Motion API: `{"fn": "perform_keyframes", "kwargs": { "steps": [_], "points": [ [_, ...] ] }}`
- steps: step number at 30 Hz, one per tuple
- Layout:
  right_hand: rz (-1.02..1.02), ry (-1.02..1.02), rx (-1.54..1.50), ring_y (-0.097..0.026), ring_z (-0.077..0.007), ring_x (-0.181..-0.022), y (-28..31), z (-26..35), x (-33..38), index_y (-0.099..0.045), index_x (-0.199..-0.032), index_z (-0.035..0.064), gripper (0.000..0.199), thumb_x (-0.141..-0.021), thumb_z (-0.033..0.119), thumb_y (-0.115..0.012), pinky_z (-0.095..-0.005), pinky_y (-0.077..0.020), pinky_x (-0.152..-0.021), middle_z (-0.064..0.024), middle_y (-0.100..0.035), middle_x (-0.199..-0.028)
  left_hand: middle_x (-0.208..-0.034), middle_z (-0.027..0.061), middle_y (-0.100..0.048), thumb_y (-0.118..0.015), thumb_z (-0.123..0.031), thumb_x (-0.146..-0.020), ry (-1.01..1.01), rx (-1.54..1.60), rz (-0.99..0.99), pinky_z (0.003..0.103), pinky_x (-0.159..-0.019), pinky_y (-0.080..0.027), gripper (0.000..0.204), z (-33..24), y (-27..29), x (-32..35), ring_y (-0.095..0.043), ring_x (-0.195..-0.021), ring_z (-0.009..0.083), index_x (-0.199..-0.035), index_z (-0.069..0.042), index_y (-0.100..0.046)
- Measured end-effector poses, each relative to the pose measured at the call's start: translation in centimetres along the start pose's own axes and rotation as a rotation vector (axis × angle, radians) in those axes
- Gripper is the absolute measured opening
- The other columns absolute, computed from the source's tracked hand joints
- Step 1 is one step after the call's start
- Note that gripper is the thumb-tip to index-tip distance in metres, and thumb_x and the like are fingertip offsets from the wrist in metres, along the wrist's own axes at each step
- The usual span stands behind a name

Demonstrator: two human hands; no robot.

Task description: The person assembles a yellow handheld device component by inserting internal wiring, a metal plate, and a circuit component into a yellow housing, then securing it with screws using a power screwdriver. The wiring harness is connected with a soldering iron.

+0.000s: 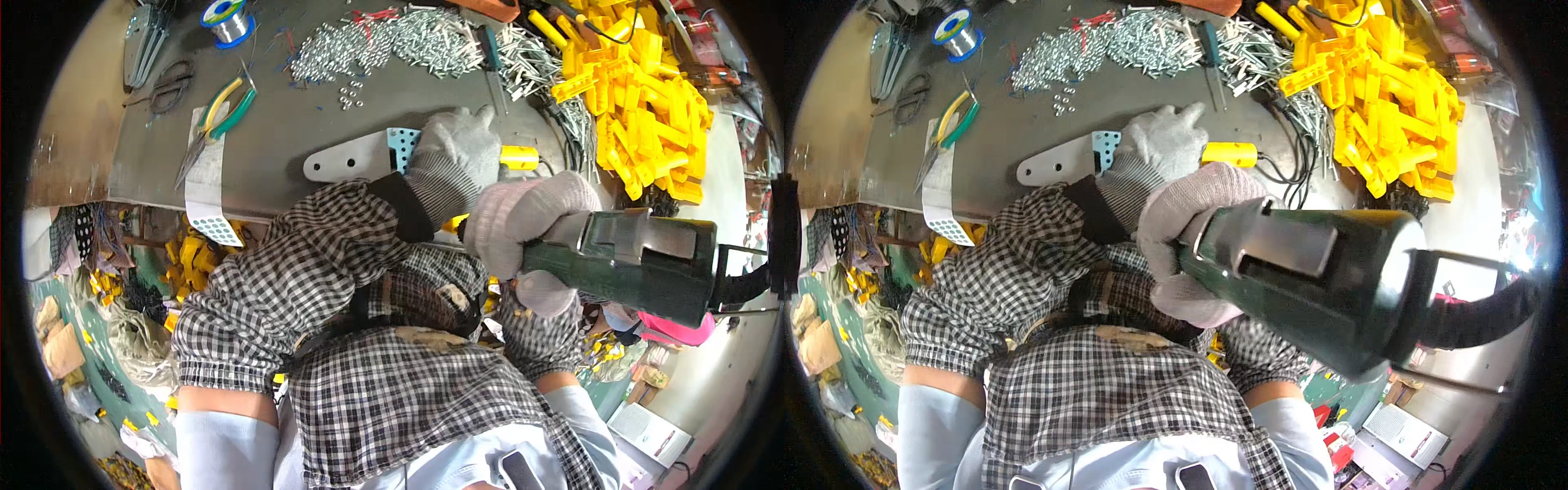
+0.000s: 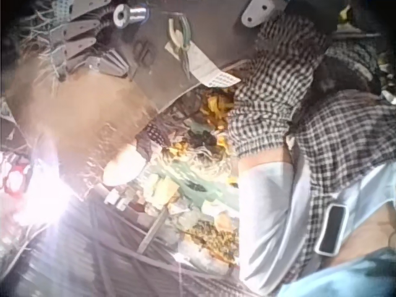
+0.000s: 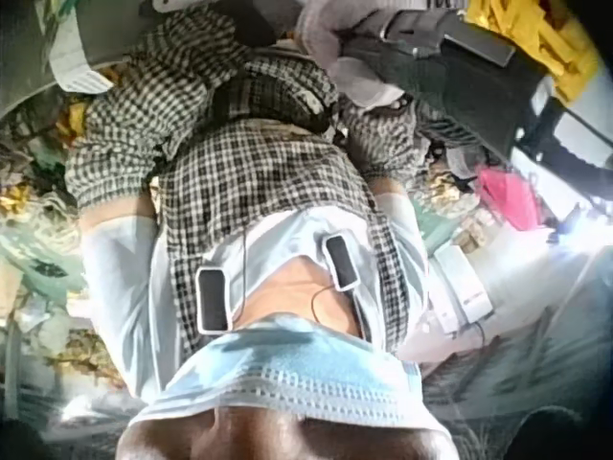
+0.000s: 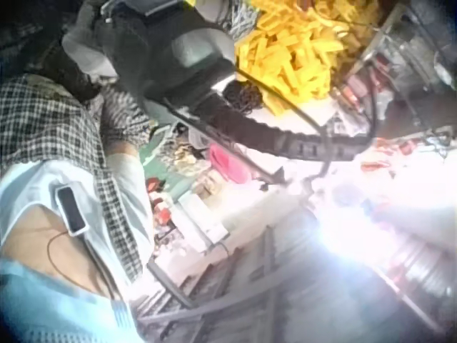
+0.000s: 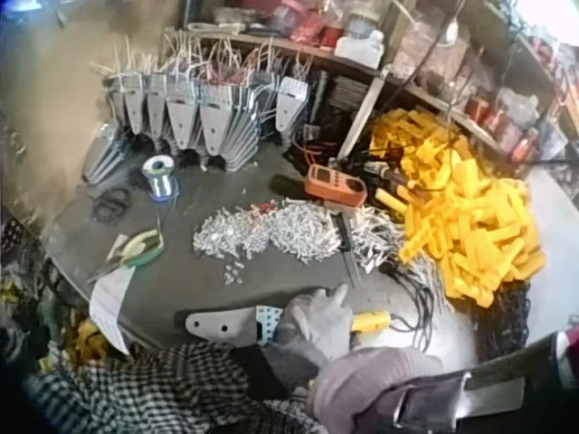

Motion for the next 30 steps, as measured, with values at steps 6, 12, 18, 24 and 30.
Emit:
{"fn": "perform_keyframes", "kwargs": {
  "steps": [6, 12, 18, 24, 30],
  "points": [
    [0.041, -0.384, -0.089, -0.058, -0.0150, -0.059, 0.8, 0.9, 0.2, -0.060, -0.085, 0.0062, 0.029, -0.065, 0.006, -0.081, -0.0267, -0.0467, -0.055, -0.0024, -0.060, -0.068, -0.114, 0.0086, -0.058, -0.058, -0.041, -0.090, 0.007, -0.003, 0.025, 0.037, -0.083, -0.054, 0.038, 0.7, -1.1, -0.3, -0.064, -0.103, 0.0233, -0.107, -0.009, -0.071],
    [0.051, -0.263, -0.028, -0.054, -0.0169, -0.051, 0.9, 0.0, 0.3, -0.053, -0.101, 0.0028, 0.041, -0.080, 0.027, -0.079, -0.0334, -0.0440, -0.047, -0.0054, -0.059, -0.067, -0.110, 0.0088, -0.058, -0.055, -0.045, -0.090, 0.033, 0.004, 0.000, 0.040, -0.078, -0.053, 0.043, 0.4, -0.2, 0.3, -0.063, -0.101, 0.0243, -0.106, -0.009, -0.071],
    [-0.119, -0.319, 0.087, -0.048, -0.0162, -0.044, 1.4, 1.8, -1.5, -0.060, -0.098, 0.0029, 0.040, -0.079, 0.034, -0.077, -0.0321, -0.0392, -0.045, -0.0049, -0.057, -0.064, -0.107, 0.0105, -0.060, -0.053, -0.046, -0.089, -0.054, 0.004, -0.157, 0.045, -0.081, -0.053, 0.048, -0.6, -1.2, 1.1, -0.061, -0.103, 0.0282, -0.107, -0.004, -0.068],
    [-0.177, -0.021, 0.177, -0.050, -0.0121, -0.051, 3.7, 1.0, -5.9, -0.062, -0.110, 0.0094, 0.040, -0.088, 0.043, -0.065, -0.0297, -0.0429, -0.052, 0.0021, -0.050, -0.062, -0.111, 0.0115, -0.060, -0.050, -0.021, -0.087, -0.269, 0.390, -0.066, 0.040, -0.103, -0.038, 0.034, -3.3, -0.4, 4.7, -0.053, -0.112, 0.0266, -0.113, -0.001, -0.061],
    [-0.189, -0.250, 0.231, -0.051, -0.0123, -0.052, 6.1, -1.7, -4.7, -0.050, -0.109, 0.0036, 0.053, -0.081, 0.039, -0.077, -0.0294, -0.0438, -0.047, 0.0022, -0.052, -0.063, -0.121, 0.0100, -0.059, -0.056, -0.021, -0.084, -0.392, -0.066, -0.512, 0.039, -0.105, -0.037, 0.042, -3.1, -1.9, 6.3, -0.050, -0.117, 0.0249, -0.122, -0.004, -0.061]
  ]
}}
Point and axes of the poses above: each hand's wrist, its own x-axis away from the middle knuckle, its own y-axis out of the back of the hand, z = x × y, the point moved 1 cm from there along -x, towards the middle knuckle
